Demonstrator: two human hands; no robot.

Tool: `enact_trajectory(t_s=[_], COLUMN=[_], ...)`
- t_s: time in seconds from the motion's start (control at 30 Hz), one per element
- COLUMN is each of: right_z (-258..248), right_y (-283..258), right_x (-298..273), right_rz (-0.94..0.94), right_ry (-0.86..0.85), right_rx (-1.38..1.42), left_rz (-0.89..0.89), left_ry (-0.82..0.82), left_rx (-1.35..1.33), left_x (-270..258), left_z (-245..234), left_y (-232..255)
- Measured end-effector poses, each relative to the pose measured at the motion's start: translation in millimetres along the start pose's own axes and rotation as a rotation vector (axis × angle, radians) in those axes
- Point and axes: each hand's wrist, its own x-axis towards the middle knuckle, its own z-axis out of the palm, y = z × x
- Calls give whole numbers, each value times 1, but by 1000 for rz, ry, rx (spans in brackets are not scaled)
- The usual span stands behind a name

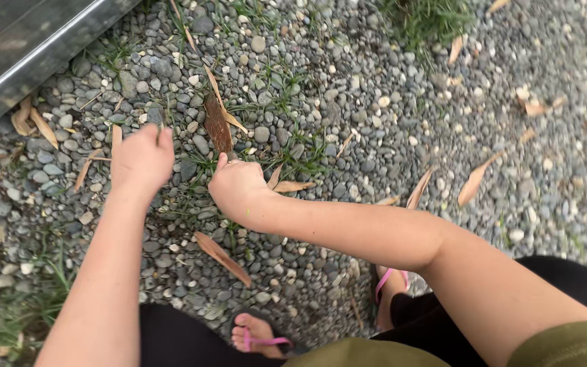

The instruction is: The person pulls grass and weeds from a gravel area using a trowel and by hand, moving along the edge of a metal structure.

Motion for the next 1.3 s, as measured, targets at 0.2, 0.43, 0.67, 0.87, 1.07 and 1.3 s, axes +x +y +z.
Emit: enact_trajectory(t_s=[0.2, 0.43, 0.67, 0.87, 1.07, 1.3], right_z=[-11, -51, -15, -46, -87, -112], right_y=[21, 88, 170, 242, 327, 379], right_x=[7, 28, 10, -32, -53, -52], right_rz=[-142, -336, -372, -323, -107, 67], right_ry=[75, -56, 52, 6, -2, 15], right_rx=[4, 31, 65, 153, 165, -64], left_rz=[-248, -110, -143, -154, -185, 312], left_ry=[-209, -17, 20, 38, 31, 181], left_rx=[155, 321, 242, 189, 35, 46], left_x=[-14, 20, 12, 24, 42, 88], left_z=[4, -18, 33, 61, 96, 175], left_y=[-1, 12, 27, 55, 98, 177])
